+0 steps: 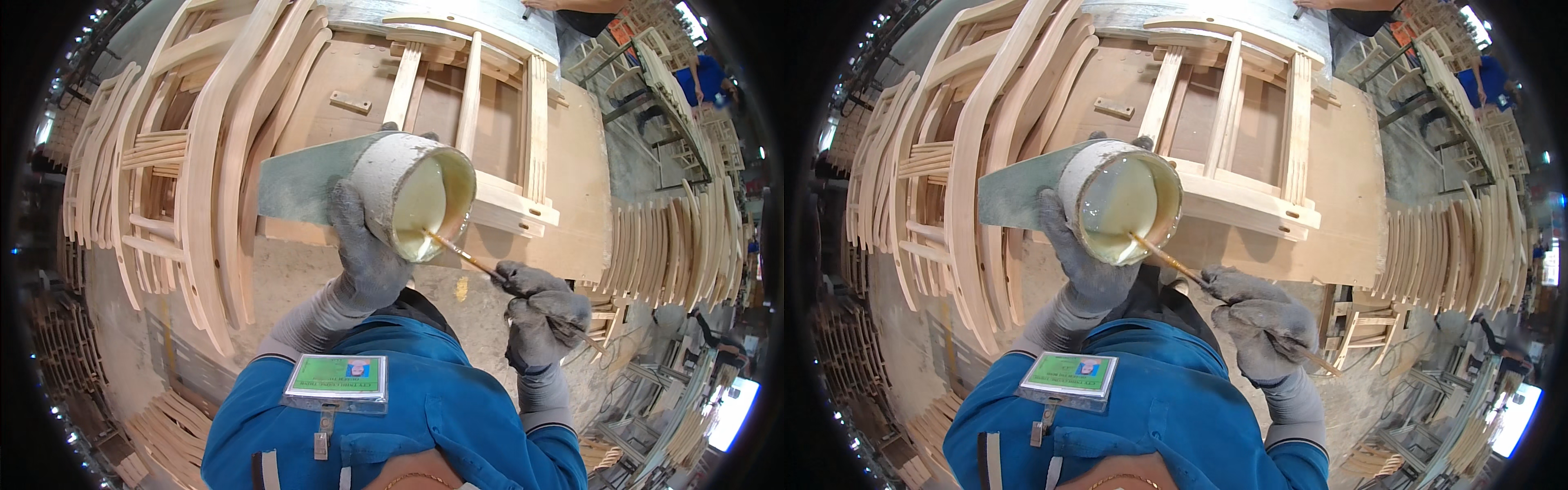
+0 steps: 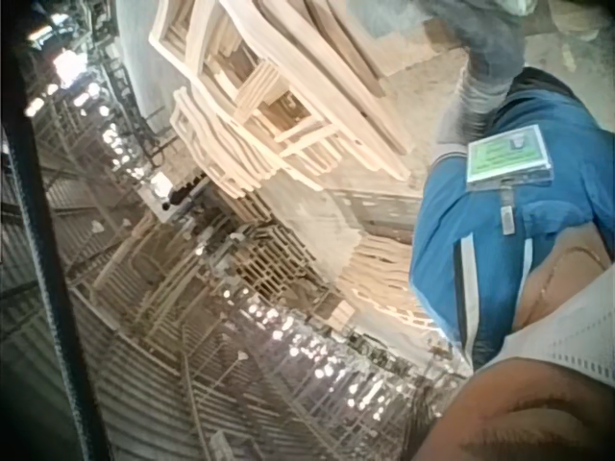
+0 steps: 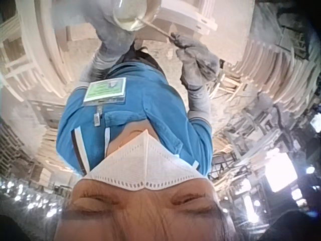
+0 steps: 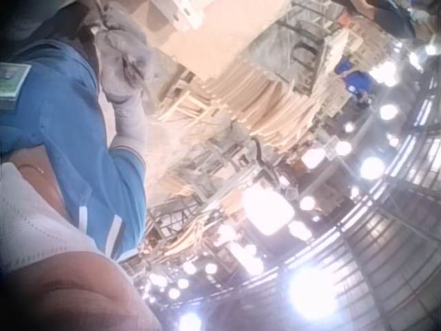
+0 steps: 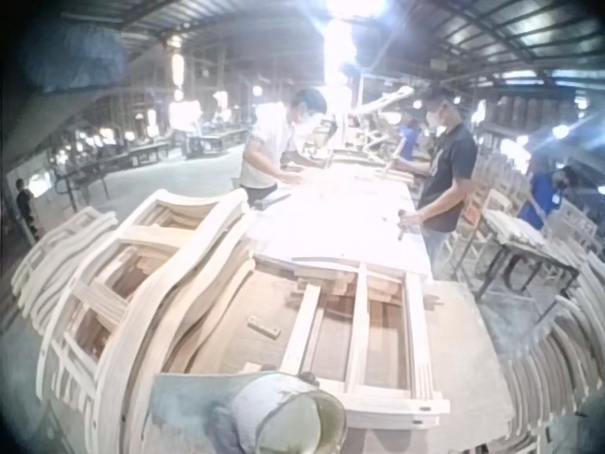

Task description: The person applies glue to the joints of wooden chair frames using a brush and a container of glue. The person repeatedly dips the brush into the container and applies glue to multiple chair frames on a workbench in a factory setting.

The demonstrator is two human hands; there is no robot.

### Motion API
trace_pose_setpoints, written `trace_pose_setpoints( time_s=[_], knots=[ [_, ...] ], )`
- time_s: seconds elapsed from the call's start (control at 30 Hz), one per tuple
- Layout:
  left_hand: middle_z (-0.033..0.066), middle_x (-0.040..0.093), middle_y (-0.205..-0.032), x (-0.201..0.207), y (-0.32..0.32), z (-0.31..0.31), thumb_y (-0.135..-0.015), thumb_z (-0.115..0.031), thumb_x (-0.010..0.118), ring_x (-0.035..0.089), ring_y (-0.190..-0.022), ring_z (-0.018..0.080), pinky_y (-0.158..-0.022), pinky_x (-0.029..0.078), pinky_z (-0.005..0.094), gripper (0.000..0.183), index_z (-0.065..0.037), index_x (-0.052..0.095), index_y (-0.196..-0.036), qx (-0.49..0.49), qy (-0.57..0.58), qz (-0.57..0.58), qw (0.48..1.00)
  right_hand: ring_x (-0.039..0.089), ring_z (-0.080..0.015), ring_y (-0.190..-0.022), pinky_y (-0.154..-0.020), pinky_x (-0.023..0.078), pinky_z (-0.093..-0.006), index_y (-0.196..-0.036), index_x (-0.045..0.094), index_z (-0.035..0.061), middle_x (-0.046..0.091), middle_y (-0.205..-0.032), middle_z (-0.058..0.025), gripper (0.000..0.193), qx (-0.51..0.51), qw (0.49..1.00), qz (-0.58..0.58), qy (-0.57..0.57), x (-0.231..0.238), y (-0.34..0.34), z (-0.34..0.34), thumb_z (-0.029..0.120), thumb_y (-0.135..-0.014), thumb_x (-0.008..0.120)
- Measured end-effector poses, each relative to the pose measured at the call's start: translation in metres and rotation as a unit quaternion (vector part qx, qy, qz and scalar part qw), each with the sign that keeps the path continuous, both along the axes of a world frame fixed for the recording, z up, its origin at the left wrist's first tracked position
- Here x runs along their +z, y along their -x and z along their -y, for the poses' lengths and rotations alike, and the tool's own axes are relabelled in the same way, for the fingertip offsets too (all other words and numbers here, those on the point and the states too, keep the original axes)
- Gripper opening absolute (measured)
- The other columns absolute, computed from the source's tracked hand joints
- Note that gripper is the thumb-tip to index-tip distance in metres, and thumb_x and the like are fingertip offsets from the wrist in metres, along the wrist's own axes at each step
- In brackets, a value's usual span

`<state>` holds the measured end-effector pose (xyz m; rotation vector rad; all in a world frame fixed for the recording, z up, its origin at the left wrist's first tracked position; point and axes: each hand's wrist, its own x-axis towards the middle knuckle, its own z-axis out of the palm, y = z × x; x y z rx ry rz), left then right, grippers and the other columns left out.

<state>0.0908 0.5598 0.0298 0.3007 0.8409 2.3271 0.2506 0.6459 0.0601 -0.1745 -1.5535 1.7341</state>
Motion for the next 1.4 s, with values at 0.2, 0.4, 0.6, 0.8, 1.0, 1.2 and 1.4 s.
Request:
trace_pose_setpoints(
  time_s=[0.2, 0.4, 0.6, 0.8, 1.0, 1.2, 1.4],
  knots=[
    [0.0157, 0.042, -0.130, 0.000, 0.031, -0.026, -0.087, -0.063, 0.024, 0.042, -0.121, 0.0267, -0.103, 0.032, 0.0399, 0.075, -0.006, 0.027, -0.135, 0.019, 0.087, -0.045, 0.995, 0.064, -0.0329, -0.081, -0.071, 0.053, -0.0399, -0.081, 0.058, -0.0008, 0.063, -0.088, -0.0236, 0.017, -0.013, 0.999, 0.018, -0.026, -0.004, 0.027, -0.015, 0.006, -0.074, 0.071],
    [0.0095, 0.046, -0.128, -0.084, 0.090, -0.039, -0.092, -0.049, 0.033, 0.043, -0.119, 0.0239, -0.103, 0.032, 0.0395, 0.057, -0.006, 0.039, -0.130, 0.115, 0.275, -0.139, 0.944, 0.064, -0.0216, -0.072, -0.065, 0.054, -0.0338, -0.085, 0.058, -0.0044, 0.063, -0.083, -0.0177, 0.012, -0.164, 0.978, 0.103, -0.075, 0.004, 0.131, -0.103, 0.006, -0.080, 0.062],
    [0.0097, 0.045, -0.129, -0.066, 0.158, -0.048, -0.093, -0.045, 0.032, 0.042, -0.120, 0.0230, -0.102, 0.035, 0.0382, 0.053, -0.007, 0.037, -0.130, 0.093, 0.109, -0.068, 0.987, 0.063, -0.0177, -0.070, -0.064, 0.054, -0.0271, -0.089, 0.058, -0.0058, 0.062, -0.079, -0.0118, 0.025, -0.107, 0.986, 0.104, -0.070, 0.004, 0.292, -0.268, 0.016, -0.081, 0.066],
    [0.0092, 0.047, -0.126, -0.081, 0.208, -0.049, -0.094, -0.044, 0.031, 0.044, -0.118, 0.0228, -0.101, 0.037, 0.0373, 0.051, -0.007, 0.039, -0.128, 0.094, 0.070, 0.098, 0.988, 0.063, -0.0152, -0.064, -0.057, 0.054, -0.0245, -0.086, 0.058, -0.0048, 0.062, -0.078, -0.0103, 0.027, -0.110, 0.959, 0.235, -0.112, -0.043, 0.401, -0.346, 0.019, -0.078, 0.070],
    [0.0090, 0.048, -0.125, -0.095, 0.234, -0.045, -0.094, -0.044, 0.033, 0.045, -0.117, 0.0230, -0.100, 0.038, 0.0369, 0.050, -0.007, 0.041, -0.127, 0.094, 0.070, 0.107, 0.987, 0.057, -0.0110, -0.052, -0.047, 0.047, -0.0220, -0.078, 0.058, -0.0028, 0.060, -0.064, -0.0073, 0.028, -0.151, 0.935, 0.287, -0.144, -0.084, 0.444, -0.371, 0.021, -0.074, 0.072],
    [0.0092, 0.047, -0.125, -0.099, 0.247, -0.043, -0.094, -0.043, 0.032, 0.045, -0.117, 0.0232, -0.100, 0.038, 0.0378, 0.049, -0.007, 0.040, -0.127, 0.103, 0.052, 0.144, 0.983, 0.056, -0.0111, -0.052, -0.049, 0.045, -0.0245, -0.077, 0.059, -0.0012, 0.060, -0.062, -0.0059, 0.030, -0.193, 0.852, 0.351, -0.336, -0.084, 0.450, -0.363, 0.027, -0.077, 0.067],
    [0.0098, 0.047, -0.125, -0.096, 0.255, -0.047, -0.094, -0.042, 0.033, 0.045, -0.117, 0.0236, -0.099, 0.039, 0.0383, 0.048, -0.008, 0.039, -0.128, 0.096, 0.089, 0.067, 0.989, 0.062, -0.0290, -0.066, -0.061, 0.047, -0.0364, -0.084, 0.060, 0.0005, 0.063, -0.070, -0.0171, 0.032, -0.177, 0.839, 0.370, -0.357, -0.075, 0.448, -0.358, 0.032, -0.077, 0.062]
  ],
)
